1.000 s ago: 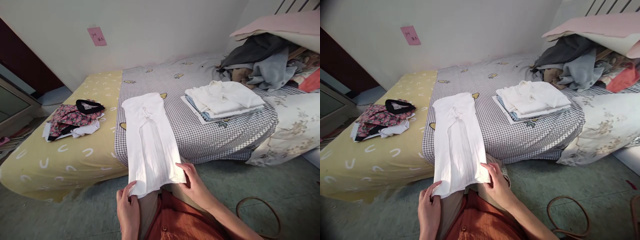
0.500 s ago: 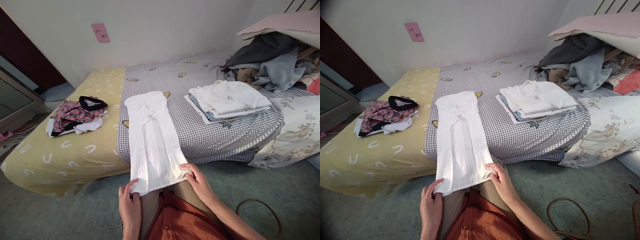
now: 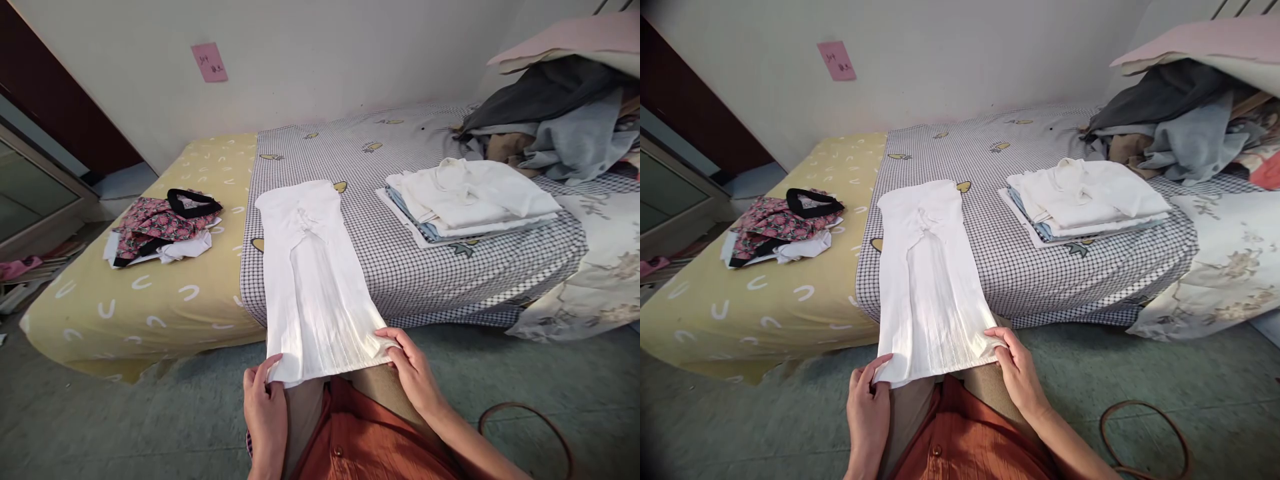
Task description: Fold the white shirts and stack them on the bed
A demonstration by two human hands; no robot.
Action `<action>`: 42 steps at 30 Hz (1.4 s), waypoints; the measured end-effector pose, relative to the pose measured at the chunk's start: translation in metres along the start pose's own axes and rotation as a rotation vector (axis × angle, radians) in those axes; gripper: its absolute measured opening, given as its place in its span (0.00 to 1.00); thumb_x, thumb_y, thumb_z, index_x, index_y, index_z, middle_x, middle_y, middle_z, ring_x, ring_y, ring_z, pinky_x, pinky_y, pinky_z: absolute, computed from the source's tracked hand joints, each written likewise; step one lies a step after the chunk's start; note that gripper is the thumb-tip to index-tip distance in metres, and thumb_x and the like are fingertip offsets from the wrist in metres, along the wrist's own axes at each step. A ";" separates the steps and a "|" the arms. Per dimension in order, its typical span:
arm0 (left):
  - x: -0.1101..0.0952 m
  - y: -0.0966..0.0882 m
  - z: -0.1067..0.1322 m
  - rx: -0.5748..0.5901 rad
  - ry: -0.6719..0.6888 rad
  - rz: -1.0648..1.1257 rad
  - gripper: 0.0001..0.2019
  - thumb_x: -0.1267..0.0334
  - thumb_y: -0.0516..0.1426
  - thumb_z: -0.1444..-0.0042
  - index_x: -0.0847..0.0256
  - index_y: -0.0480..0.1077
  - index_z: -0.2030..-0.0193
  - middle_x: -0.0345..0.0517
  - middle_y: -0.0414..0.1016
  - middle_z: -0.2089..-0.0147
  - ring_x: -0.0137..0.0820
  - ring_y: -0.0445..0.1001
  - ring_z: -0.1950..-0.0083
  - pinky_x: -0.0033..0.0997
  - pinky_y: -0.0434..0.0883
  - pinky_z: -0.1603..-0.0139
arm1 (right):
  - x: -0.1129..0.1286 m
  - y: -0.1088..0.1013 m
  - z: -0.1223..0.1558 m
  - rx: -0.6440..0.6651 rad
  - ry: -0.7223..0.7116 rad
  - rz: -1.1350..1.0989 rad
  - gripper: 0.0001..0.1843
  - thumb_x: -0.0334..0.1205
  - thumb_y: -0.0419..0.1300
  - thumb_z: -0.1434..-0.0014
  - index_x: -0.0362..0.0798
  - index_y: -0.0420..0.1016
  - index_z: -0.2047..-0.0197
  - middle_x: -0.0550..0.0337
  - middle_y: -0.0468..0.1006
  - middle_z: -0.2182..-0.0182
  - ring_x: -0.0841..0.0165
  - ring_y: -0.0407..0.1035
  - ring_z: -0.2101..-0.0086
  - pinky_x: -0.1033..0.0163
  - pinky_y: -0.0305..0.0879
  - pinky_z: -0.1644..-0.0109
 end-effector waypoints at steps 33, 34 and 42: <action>0.001 0.000 0.002 -0.044 0.066 -0.044 0.19 0.67 0.50 0.49 0.53 0.81 0.58 0.44 0.70 0.61 0.34 0.74 0.62 0.35 0.72 0.58 | -0.007 -0.006 -0.003 -0.158 -0.058 0.011 0.10 0.40 0.56 0.44 0.52 0.74 0.59 0.57 0.82 0.65 0.63 0.75 0.66 0.61 0.72 0.61; 0.001 0.000 0.002 -0.045 0.071 -0.045 0.19 0.67 0.50 0.49 0.53 0.81 0.58 0.44 0.70 0.61 0.34 0.73 0.62 0.35 0.72 0.57 | -0.006 -0.006 -0.003 -0.162 -0.070 0.022 0.10 0.39 0.56 0.44 0.52 0.75 0.60 0.57 0.82 0.66 0.63 0.75 0.67 0.61 0.72 0.62; 0.001 0.000 0.003 -0.066 0.130 -0.036 0.19 0.65 0.50 0.47 0.53 0.83 0.60 0.44 0.68 0.61 0.34 0.73 0.62 0.35 0.72 0.57 | 0.000 -0.004 -0.001 -0.140 -0.160 0.117 0.16 0.34 0.52 0.45 0.53 0.82 0.62 0.58 0.84 0.68 0.65 0.70 0.75 0.61 0.67 0.69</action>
Point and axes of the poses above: each hand's wrist, its own z-axis away from the middle knuckle, its own y-axis out of the palm, x = y × z, the point moved 5 cm from there along -z, towards the middle knuckle
